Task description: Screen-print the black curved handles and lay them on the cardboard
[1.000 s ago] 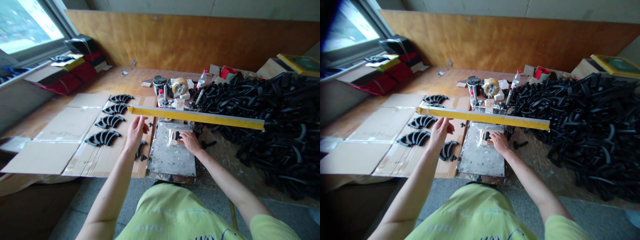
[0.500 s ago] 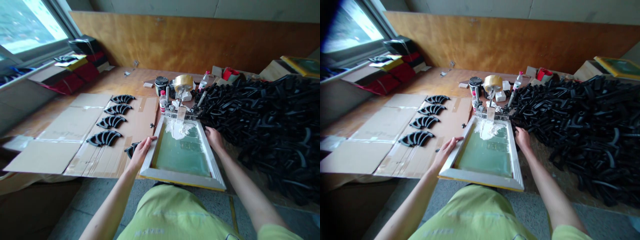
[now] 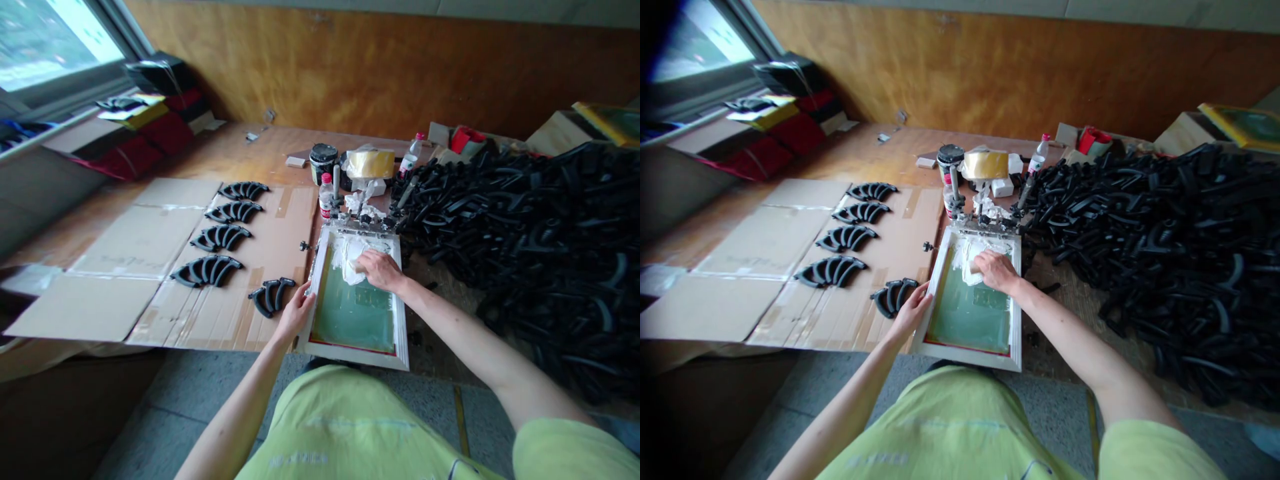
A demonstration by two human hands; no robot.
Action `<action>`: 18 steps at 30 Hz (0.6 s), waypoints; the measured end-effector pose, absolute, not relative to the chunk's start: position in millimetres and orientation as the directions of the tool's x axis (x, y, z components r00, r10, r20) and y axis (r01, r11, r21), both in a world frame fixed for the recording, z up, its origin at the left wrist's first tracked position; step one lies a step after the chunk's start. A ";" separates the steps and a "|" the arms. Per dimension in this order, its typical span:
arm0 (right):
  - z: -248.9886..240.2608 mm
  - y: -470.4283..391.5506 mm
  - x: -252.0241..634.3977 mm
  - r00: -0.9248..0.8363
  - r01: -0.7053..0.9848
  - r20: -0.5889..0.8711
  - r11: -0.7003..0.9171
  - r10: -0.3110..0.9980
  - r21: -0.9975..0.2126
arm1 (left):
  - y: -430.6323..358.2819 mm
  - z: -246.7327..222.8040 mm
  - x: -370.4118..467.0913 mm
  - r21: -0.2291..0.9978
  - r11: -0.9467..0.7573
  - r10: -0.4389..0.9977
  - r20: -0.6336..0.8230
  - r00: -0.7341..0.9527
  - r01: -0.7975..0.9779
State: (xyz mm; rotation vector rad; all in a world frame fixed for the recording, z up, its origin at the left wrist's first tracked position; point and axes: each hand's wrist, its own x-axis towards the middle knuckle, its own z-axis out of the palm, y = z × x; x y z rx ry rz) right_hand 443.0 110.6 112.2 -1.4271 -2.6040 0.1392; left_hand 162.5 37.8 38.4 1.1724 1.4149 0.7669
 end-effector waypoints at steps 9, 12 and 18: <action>113.8 99.8 452.7 -0.524 0.776 0.198 0.560 0.828 -0.290 | 34.2 50.8 167.2 0.932 0.308 0.944 -0.324 0.056 0.193; 97.4 87.8 451.2 -0.553 0.729 0.267 0.614 0.789 -0.304 | 34.5 52.4 167.2 0.928 0.338 0.935 -0.349 0.052 0.158; 117.4 117.5 452.3 -0.421 0.780 0.258 0.492 0.870 -0.387 | 37.9 76.6 166.0 0.917 0.357 0.924 -0.375 0.078 0.178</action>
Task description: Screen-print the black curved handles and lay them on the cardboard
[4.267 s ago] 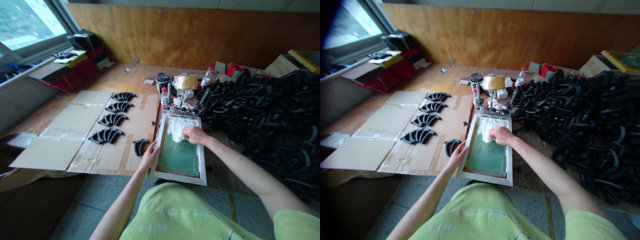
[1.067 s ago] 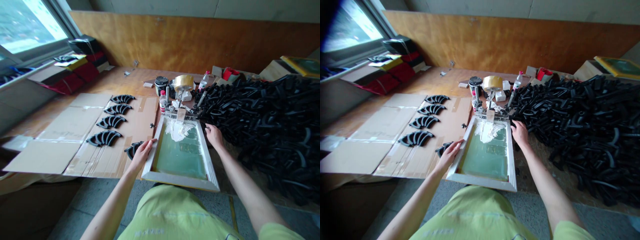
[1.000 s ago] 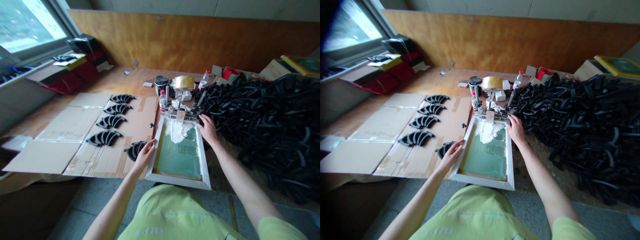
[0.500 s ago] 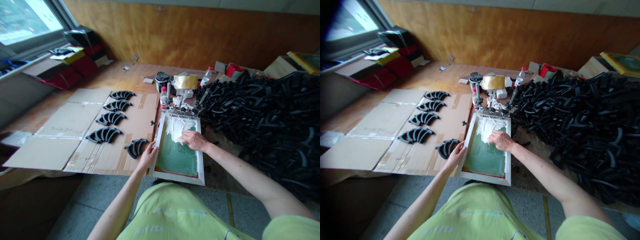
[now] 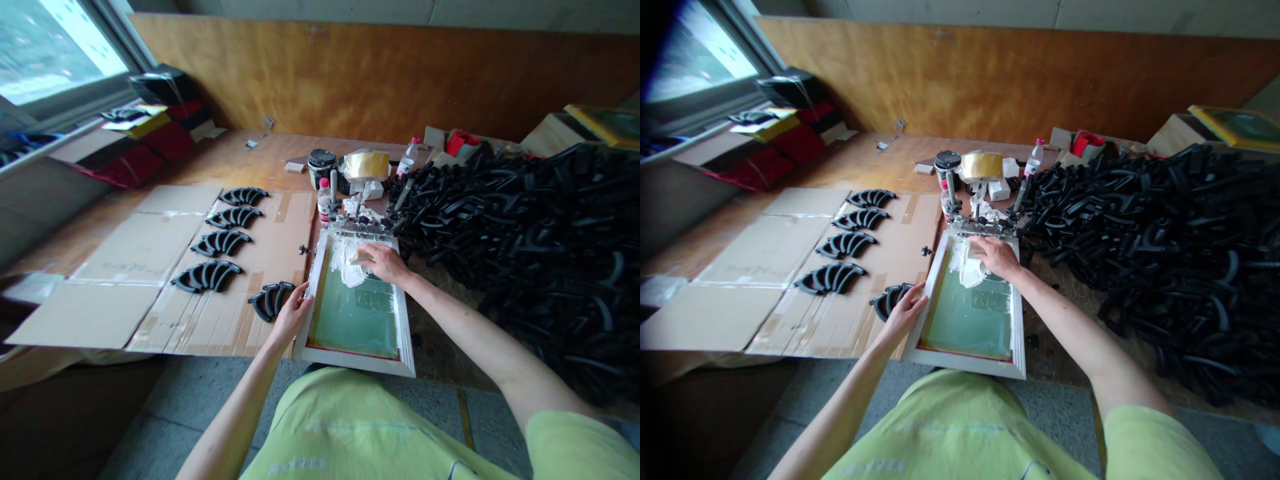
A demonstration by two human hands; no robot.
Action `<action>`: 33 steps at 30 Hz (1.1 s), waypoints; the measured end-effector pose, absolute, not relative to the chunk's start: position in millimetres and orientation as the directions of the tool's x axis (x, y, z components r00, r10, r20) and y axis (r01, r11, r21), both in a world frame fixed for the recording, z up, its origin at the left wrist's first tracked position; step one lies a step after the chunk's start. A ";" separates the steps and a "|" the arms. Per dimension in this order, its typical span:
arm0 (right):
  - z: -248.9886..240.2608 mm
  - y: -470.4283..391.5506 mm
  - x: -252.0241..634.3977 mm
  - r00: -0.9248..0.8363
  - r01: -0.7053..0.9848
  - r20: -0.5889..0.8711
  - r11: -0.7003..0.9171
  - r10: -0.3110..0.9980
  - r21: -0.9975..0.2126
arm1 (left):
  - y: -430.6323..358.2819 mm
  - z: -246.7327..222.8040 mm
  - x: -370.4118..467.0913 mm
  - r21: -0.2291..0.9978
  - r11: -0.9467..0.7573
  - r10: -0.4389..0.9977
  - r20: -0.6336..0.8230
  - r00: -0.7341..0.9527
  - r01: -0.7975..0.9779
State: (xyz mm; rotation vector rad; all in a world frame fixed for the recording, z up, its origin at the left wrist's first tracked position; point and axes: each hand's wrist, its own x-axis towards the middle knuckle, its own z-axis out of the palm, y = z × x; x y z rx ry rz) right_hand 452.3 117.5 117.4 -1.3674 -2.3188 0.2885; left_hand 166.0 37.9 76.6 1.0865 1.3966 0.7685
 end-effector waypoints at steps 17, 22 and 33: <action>64.0 88.8 501.1 -0.135 0.839 0.163 0.200 0.977 -0.505 | 103.7 182.7 224.9 0.928 0.136 0.986 -0.160 -0.043 -0.347; 80.3 49.6 433.4 -0.231 0.865 0.248 0.315 0.941 -0.390 | 41.6 120.5 251.0 0.690 0.668 0.743 -0.591 0.315 -0.279; 5.1 24.3 585.1 0.042 0.945 0.171 0.016 0.984 -0.326 | 27.0 28.3 56.0 0.689 0.675 0.726 -0.559 -0.399 0.262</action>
